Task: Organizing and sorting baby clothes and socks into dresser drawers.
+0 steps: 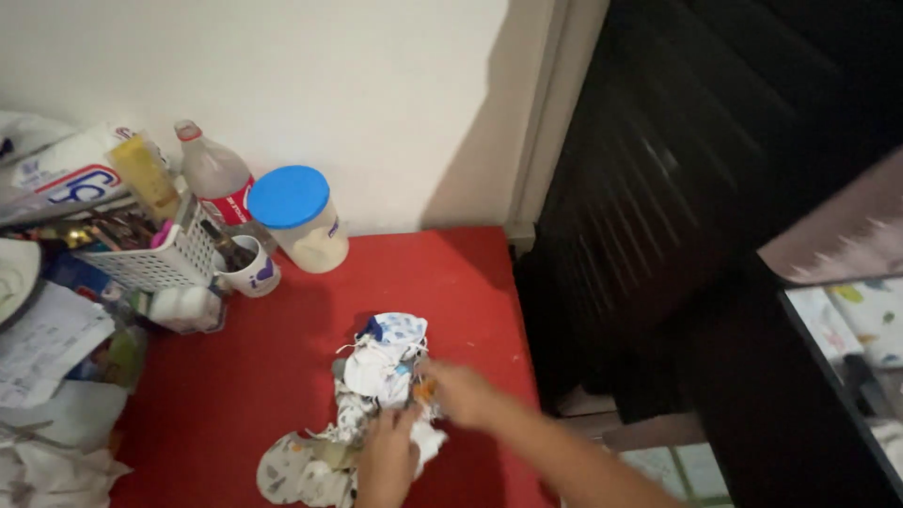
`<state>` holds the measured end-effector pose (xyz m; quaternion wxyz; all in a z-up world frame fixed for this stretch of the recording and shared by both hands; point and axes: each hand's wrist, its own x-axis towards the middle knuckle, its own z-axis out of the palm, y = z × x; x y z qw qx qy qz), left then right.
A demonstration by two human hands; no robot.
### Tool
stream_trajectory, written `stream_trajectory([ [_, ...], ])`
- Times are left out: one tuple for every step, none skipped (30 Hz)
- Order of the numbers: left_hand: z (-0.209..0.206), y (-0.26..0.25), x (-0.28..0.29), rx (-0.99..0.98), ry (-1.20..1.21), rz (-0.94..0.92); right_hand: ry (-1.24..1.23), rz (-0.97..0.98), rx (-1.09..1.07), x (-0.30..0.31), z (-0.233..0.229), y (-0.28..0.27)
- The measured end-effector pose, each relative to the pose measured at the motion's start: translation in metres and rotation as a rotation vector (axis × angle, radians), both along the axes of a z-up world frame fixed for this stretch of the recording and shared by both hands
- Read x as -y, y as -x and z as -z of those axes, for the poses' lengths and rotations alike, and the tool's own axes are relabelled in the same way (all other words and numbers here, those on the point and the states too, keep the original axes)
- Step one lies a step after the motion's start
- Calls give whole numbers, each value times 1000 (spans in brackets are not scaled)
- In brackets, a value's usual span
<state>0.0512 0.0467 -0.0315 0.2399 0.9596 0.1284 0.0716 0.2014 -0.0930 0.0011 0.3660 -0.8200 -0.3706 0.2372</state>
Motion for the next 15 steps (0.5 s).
stream_trajectory([
  [4,-1,7,-18,7,3,-38,-12,117,5,15,8],
  [7,1,12,-39,9,6,-80,-27,232,8,28,17],
  [8,1,14,-60,11,8,-124,-44,346,11,37,22],
  [8,3,11,-62,16,-24,-48,-18,309,15,43,25],
  [8,4,8,-64,22,-56,27,8,273,23,46,29],
  [8,5,6,-65,28,-87,105,34,238,32,46,31],
  [7,8,-1,-50,34,-131,127,84,144,39,45,32],
  [5,8,-10,-29,41,-173,152,135,55,48,41,29],
  [4,7,-17,-8,48,-215,177,186,-34,55,38,26],
  [2,7,-20,14,74,-267,196,274,-57,59,37,23],
  [1,8,-23,35,100,-319,215,362,-80,62,38,19],
  [0,10,-25,51,123,-367,233,454,-107,67,42,19],
  [0,12,-23,50,95,-386,195,498,-108,72,48,21],
  [-1,8,-24,58,64,-402,150,545,-102,74,55,18],
  [-2,5,-25,67,33,-417,104,592,-95,77,63,16],
])
